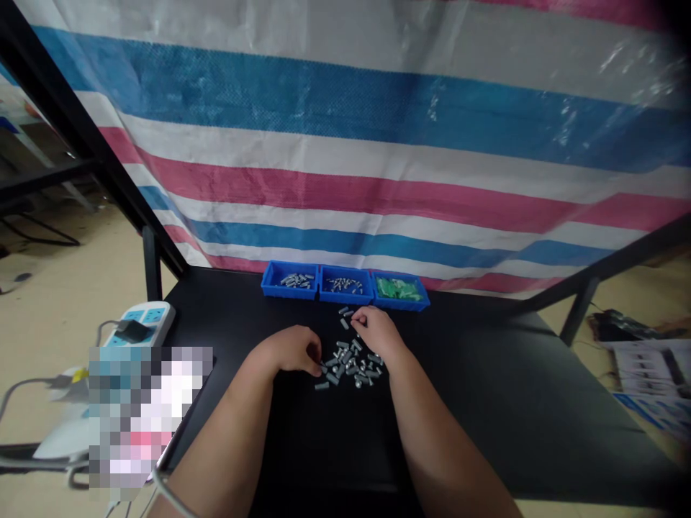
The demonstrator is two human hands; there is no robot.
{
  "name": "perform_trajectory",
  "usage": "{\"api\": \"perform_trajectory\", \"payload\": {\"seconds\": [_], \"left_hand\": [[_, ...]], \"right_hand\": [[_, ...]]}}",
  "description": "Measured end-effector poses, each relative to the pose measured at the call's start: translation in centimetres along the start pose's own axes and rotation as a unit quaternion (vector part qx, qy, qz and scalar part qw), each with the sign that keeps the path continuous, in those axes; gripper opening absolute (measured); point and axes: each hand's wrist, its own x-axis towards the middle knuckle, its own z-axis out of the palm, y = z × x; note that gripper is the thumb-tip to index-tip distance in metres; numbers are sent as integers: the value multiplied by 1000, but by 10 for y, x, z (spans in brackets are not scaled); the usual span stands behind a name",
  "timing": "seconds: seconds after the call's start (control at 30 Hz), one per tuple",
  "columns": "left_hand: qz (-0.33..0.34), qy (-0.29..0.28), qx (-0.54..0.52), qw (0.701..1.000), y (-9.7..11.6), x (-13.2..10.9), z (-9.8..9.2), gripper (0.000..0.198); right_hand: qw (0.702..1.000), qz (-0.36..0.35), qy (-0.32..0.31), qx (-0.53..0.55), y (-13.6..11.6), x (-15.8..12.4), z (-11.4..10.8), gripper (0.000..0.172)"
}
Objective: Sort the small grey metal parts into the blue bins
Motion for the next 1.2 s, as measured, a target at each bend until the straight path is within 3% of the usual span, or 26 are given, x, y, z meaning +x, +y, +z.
{"api": "perform_trajectory", "payload": {"seconds": [0.13,0.3,0.67,0.83,0.9,0.97,1.07,1.2], "left_hand": [[-10,-23,-39,999,-5,-1,-1,26],[-9,-18,-74,997,-8,-1,-2,27],[-37,-2,-179,983,-14,6,2,23],[-42,7,-169,985,-14,7,2,16],[-43,5,-172,984,-13,7,1,15],[-42,7,-182,982,-13,7,1,15],[-29,28,-193,980,-16,9,1,17],[7,118,-217,969,-24,16,3,20]], "right_hand": [[999,-52,16,6,1,0,-1,7],[982,-129,75,112,-5,-2,-6,14],[948,-44,56,311,-7,5,13,28],[894,-38,131,427,-8,17,20,46],[899,-53,145,410,-9,16,18,51],[931,-74,128,335,-10,11,12,40],[972,-132,48,190,-15,-2,0,19],[976,-179,-50,116,-24,-13,-16,15]]}}
